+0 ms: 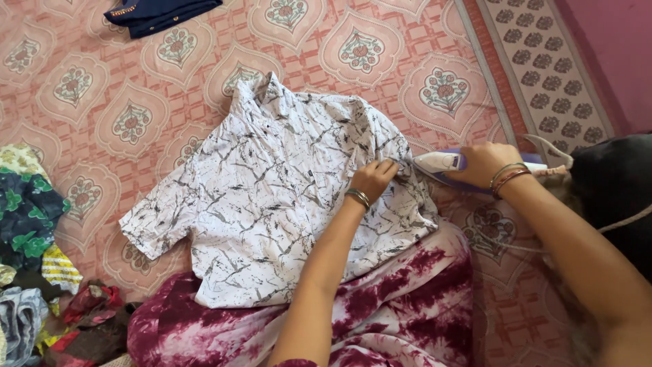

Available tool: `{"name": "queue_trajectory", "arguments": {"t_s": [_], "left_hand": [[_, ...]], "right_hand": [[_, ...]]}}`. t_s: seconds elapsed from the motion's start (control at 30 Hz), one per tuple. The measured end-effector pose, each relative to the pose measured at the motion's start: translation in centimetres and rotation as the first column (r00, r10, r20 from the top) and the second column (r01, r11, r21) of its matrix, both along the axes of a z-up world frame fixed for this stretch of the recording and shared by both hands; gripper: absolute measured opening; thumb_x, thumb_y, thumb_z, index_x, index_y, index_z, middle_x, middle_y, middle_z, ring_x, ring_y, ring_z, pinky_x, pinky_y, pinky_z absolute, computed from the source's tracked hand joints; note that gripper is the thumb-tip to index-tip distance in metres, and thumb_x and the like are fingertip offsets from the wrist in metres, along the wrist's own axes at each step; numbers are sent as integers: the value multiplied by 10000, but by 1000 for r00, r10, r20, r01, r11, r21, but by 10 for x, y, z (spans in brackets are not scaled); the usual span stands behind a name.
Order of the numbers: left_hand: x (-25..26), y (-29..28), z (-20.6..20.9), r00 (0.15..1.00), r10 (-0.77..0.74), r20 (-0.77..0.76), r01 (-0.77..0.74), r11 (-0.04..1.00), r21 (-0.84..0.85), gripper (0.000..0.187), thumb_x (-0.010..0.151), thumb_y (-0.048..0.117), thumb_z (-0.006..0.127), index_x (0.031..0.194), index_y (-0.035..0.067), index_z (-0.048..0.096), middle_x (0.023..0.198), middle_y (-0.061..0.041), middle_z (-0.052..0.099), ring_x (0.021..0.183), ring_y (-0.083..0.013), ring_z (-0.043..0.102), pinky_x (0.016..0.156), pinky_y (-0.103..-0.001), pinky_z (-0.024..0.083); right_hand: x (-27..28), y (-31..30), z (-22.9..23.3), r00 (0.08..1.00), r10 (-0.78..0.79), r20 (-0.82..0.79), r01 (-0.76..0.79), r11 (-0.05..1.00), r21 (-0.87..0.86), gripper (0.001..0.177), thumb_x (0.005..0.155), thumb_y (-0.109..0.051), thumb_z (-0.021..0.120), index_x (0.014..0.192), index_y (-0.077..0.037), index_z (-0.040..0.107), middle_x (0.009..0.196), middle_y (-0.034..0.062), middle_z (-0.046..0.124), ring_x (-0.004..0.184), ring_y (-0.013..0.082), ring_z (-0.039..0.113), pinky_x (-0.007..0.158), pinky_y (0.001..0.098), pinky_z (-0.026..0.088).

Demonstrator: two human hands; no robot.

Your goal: Ironing a white patterned shirt on a bed.

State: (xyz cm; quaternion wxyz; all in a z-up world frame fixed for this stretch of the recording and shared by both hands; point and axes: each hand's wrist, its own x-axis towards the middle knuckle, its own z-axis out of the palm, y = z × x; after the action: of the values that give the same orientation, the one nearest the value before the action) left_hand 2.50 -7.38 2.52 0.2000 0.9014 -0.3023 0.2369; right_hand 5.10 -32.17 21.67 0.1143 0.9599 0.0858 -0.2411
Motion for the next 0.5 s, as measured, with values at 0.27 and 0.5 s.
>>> {"name": "queue_trajectory", "arguments": {"t_s": [0.27, 0.5], "left_hand": [[21, -11, -16, 995, -52, -88, 55, 998, 38, 128, 892, 95, 606, 989, 66, 684, 1039, -75, 666, 1054, -251, 650, 905, -366, 567], [23, -32, -36, 970, 142, -195, -127, 988, 91, 141, 901, 80, 577, 1015, 40, 649, 1071, -109, 641, 1084, -268, 637, 876, -379, 569]], "right_hand": [[-5, -16, 16, 1000, -14, 5, 14, 1000, 15, 677, 762, -759, 649, 1114, -189, 751, 1009, 148, 780, 943, 342, 758, 836, 476, 607], [-6, 8, -1, 996, 77, -37, -75, 996, 57, 648, 760, -743, 641, 1142, -228, 731, 989, 126, 776, 926, 328, 759, 837, 477, 601]]}}
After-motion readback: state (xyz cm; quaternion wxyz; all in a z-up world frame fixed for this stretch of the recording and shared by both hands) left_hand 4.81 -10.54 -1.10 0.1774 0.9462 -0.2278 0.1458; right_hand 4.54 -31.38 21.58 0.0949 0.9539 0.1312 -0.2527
